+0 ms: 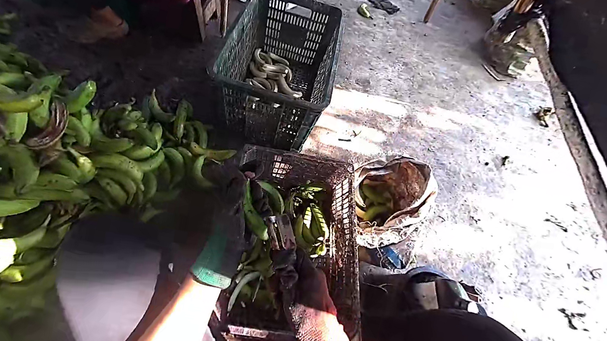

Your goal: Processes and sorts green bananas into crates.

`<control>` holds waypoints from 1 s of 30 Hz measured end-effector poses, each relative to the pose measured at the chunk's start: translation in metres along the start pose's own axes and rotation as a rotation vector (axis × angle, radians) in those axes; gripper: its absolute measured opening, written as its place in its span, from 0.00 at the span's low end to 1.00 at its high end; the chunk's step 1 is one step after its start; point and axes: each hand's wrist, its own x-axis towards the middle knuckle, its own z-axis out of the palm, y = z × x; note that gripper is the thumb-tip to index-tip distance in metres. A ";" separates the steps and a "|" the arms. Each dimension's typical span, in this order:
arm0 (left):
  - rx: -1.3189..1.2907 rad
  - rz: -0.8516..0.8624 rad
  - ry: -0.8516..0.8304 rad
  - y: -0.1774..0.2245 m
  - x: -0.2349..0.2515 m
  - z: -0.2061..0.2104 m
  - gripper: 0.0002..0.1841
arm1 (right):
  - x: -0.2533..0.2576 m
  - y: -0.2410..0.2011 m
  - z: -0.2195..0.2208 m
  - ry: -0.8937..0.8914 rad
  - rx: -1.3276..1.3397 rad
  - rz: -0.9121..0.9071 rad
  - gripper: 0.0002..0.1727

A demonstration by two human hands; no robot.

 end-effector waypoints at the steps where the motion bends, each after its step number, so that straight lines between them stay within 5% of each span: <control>1: 0.017 0.015 -0.016 -0.001 0.000 -0.001 0.18 | 0.001 0.003 0.002 0.005 -0.041 0.017 0.20; 10: -0.055 -0.132 0.106 -0.016 -0.015 0.007 0.22 | 0.022 0.016 0.016 0.091 -0.175 -0.048 0.22; 16: 0.451 -0.021 -0.038 0.003 -0.005 0.012 0.21 | 0.020 -0.015 -0.039 -0.130 -0.288 -0.027 0.21; 20: 0.293 -0.080 0.094 -0.006 -0.007 0.012 0.13 | 0.016 -0.016 -0.034 -0.133 -0.308 -0.013 0.18; 25: 0.534 -0.144 0.247 -0.018 -0.028 0.018 0.18 | 0.024 -0.003 -0.005 0.012 -0.357 0.047 0.23; 30: 0.450 -0.185 0.097 -0.028 -0.036 0.020 0.20 | 0.034 -0.005 -0.001 -0.010 -0.443 0.115 0.21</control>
